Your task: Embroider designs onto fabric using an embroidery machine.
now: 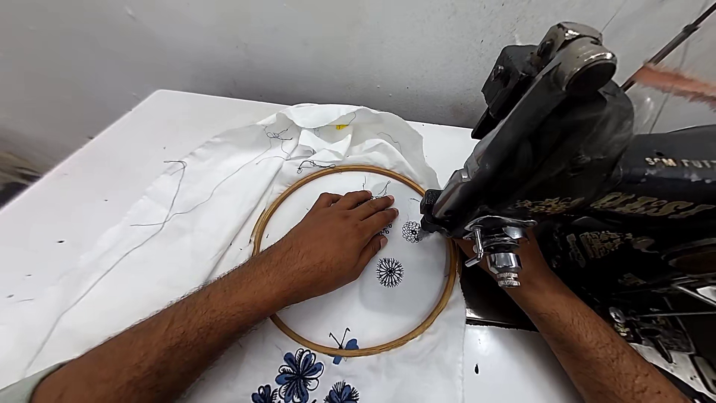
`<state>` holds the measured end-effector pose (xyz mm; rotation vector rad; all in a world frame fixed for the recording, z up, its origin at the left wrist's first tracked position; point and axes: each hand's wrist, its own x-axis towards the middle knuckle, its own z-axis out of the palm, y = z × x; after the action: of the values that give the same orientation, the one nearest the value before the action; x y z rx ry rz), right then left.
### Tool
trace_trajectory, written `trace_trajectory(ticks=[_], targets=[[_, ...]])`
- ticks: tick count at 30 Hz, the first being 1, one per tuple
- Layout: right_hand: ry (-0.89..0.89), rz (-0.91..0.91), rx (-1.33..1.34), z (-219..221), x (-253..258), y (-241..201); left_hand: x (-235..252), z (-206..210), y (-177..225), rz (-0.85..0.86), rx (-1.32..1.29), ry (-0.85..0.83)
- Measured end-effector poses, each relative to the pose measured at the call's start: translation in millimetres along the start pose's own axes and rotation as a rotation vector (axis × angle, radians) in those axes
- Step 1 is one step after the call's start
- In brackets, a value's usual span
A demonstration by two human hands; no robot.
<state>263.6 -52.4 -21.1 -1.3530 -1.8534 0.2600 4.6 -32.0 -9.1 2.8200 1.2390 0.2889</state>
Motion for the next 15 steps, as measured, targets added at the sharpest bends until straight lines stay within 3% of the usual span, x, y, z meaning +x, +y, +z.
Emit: trace_trajectory(ticks=[15], targets=[[-0.007, 0.041, -0.035, -3.1, 1.3, -4.1, 0.1, 2.0, 2.2, 0.011, -0.009, 0.011]])
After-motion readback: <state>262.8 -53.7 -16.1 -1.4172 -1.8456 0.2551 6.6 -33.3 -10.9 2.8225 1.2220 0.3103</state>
